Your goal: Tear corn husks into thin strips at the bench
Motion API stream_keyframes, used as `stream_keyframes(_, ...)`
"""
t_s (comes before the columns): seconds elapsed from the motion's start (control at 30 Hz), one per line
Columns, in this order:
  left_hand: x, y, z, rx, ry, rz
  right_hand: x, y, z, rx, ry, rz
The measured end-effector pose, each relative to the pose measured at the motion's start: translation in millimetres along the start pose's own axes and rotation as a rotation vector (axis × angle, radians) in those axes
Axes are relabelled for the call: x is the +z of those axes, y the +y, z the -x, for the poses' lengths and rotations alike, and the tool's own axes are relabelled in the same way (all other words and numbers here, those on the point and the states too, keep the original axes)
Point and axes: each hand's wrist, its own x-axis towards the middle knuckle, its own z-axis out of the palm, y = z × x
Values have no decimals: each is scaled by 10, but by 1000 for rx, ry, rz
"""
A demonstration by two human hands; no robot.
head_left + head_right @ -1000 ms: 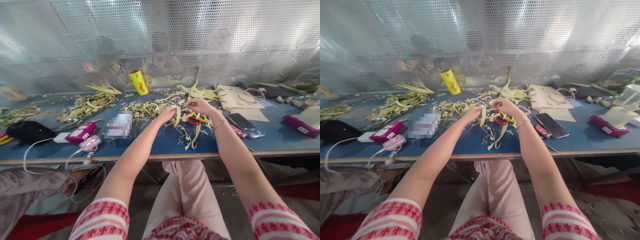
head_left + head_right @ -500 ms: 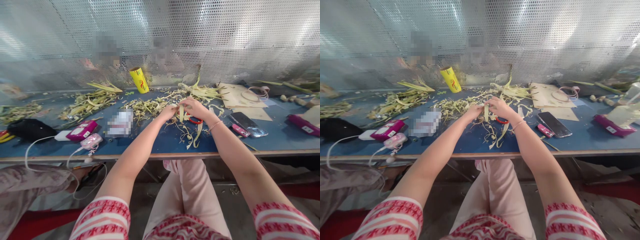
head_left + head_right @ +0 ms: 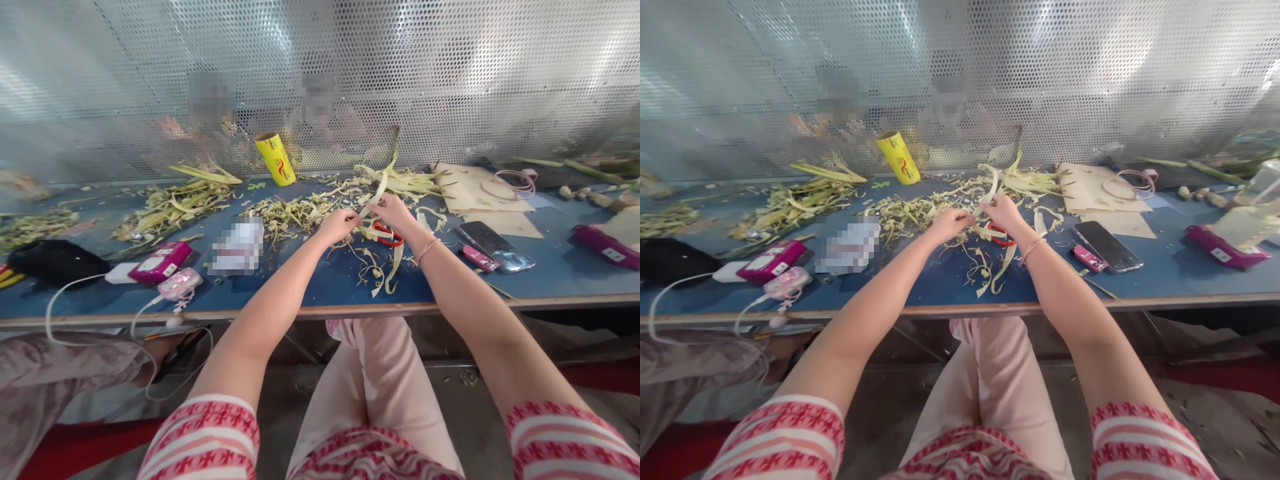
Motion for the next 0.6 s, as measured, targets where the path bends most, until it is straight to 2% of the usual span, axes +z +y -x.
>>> stream_keyframes(0.1,4,31,21,-110,39,9,-18,-10,-1,52,-27,-90)
stream_keyframes(0.27,16,13,21,-220,89,105,-108,-117,59,76,-4,56)
stream_keyframes(0.33,22,-7,10,-210,93,103,-138,-191,103,91,-57,-65)
stream_keyframes(0.43,28,-20,-1,-185,87,42,-163,-328,179,159,-187,-365)
stream_keyframes(0.5,32,-15,1,-183,90,0,-169,-409,224,188,-221,-545)
stream_keyframes(0.6,39,5,15,-192,94,-13,-157,-465,264,175,-283,-644)
